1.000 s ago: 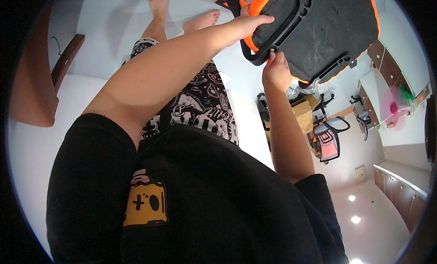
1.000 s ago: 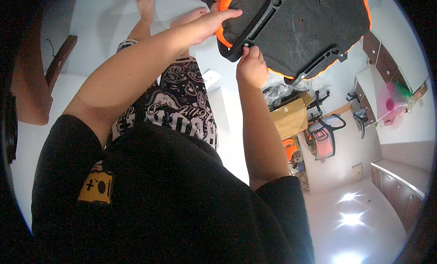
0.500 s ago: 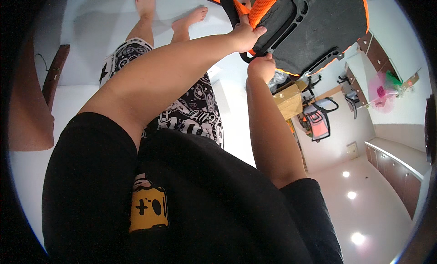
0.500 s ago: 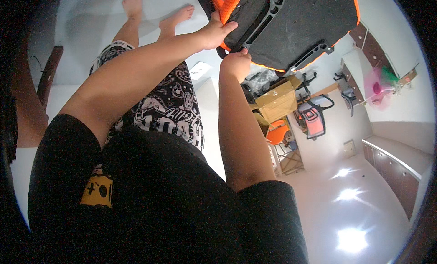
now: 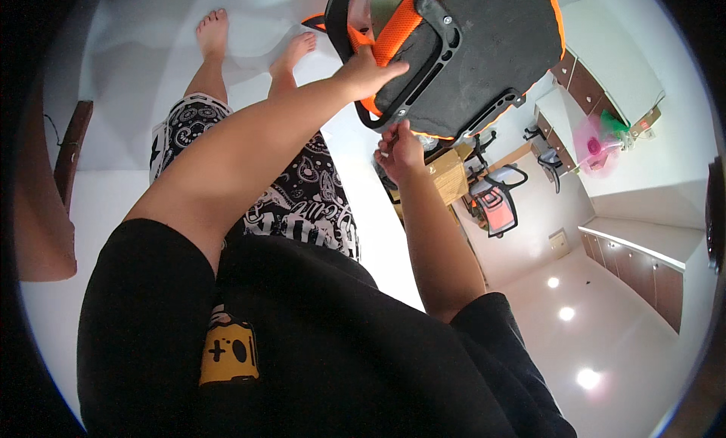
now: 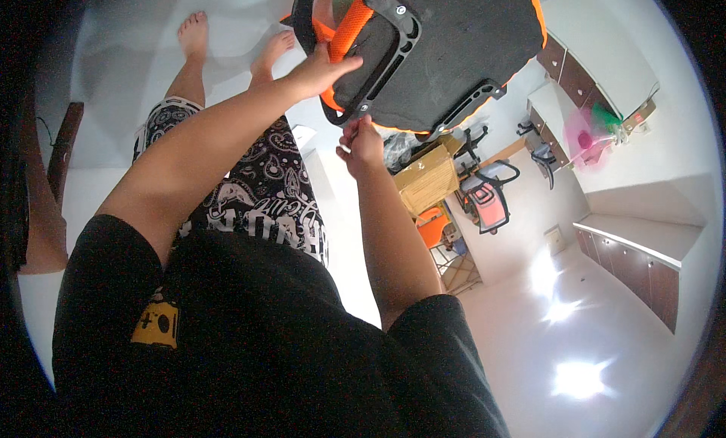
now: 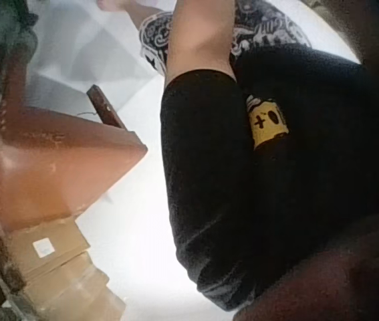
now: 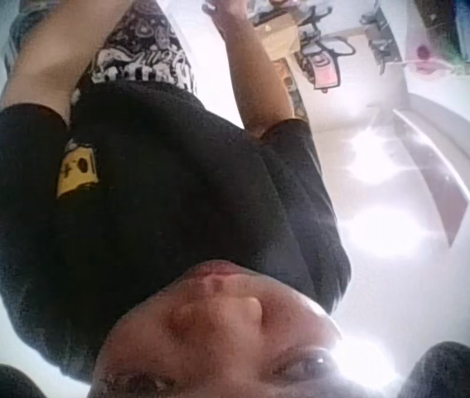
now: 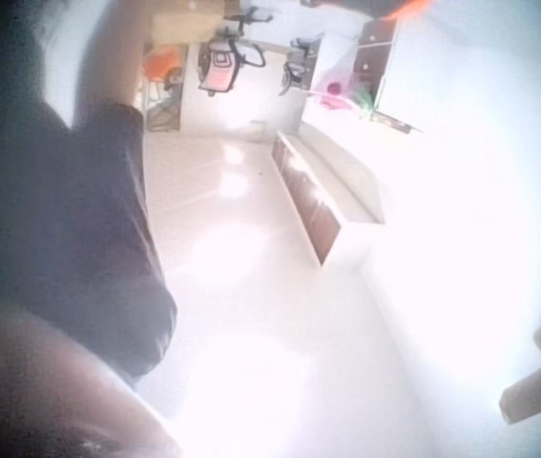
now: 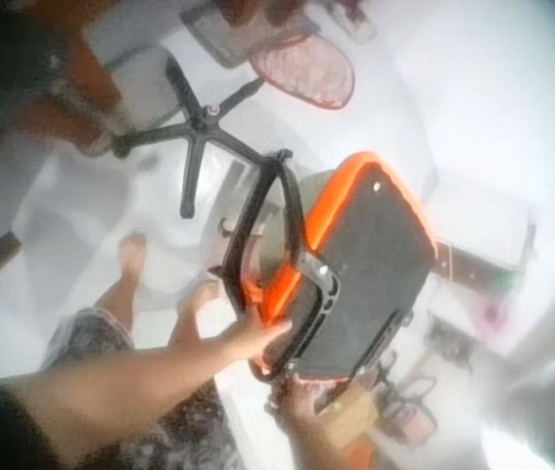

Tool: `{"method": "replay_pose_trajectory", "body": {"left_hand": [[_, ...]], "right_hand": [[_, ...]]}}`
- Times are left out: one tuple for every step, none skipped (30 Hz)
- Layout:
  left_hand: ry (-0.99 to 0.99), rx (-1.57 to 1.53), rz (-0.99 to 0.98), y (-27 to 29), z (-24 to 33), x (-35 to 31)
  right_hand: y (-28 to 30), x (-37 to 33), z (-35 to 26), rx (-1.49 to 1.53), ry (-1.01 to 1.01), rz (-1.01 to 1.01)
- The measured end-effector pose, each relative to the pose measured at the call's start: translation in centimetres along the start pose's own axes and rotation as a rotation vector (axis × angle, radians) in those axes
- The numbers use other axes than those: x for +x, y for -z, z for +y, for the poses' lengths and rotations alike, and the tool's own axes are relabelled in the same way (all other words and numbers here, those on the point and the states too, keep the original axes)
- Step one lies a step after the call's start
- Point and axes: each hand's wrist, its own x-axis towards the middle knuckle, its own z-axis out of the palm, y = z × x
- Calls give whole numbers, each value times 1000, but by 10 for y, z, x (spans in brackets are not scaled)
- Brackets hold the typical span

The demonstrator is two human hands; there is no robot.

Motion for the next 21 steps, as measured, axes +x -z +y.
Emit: {"method": "replay_pose_trajectory", "body": {"left_hand": [[-149, -126, 9, 9, 10, -3], [-181, -112, 103, 12, 8, 8], [-210, -94, 194, 17, 13, 16], [-205, -101, 263, 23, 16, 22], [-194, -104, 316, 33, 35, 18], [-188, -104, 373, 43, 49, 13], [-214, 3, 367, 55, 54, 14], [-239, 103, 349, 67, 58, 21], [-256, 208, 341, 77, 58, 24], [-287, 19, 287, 83, 59, 22], [-297, -65, 226, 90, 62, 18], [-307, -146, 171, 101, 65, 12], [-318, -228, 115, 109, 69, 5], [-368, -229, 283, 107, 76, -10], [-356, -201, 274, 111, 75, -13], [-343, -174, 265, 116, 73, -17], [-325, -147, 260, 122, 74, -22], [-329, -139, 253, 127, 77, -26], [-333, -132, 246, 132, 79, -30], [-333, -127, 242, 134, 79, -33], [-333, -105, 264, 137, 77, -34]], "right_hand": [[10, 0, 5, 22, -5, -34], [12, -3, 3, 34, -7, -79], [10, -12, -11, -52, 14, -107], [4, -10, -30, -197, 226, -120], [0, -6, -48, -327, 431, -123], [-10, -2, -70, -477, 716, -128], [-26, -2, -95, -623, 1009, -133], [-42, -16, -120, -789, 1157, -92], [-59, -29, -139, -953, 1306, -59], [-72, -40, -149, -986, 1377, -95], [-82, -52, -157, -1021, 1446, -125], [-91, -57, -162, -1053, 1519, -162], [-99, -58, -165, -1056, 1539, -186], [-106, -58, -165, -1062, 1558, -201], [-111, -57, -165, -1068, 1577, -214], [-115, -54, -166, -1078, 1583, -252], [-120, -55, -167, -1115, 1586, -276], [-123, -55, -167, -1152, 1589, -299], [-127, -56, -167, -1190, 1591, -320], [-130, -60, -165, -1167, 1563, -313], [-133, -66, -163, -1145, 1533, -304]]}}
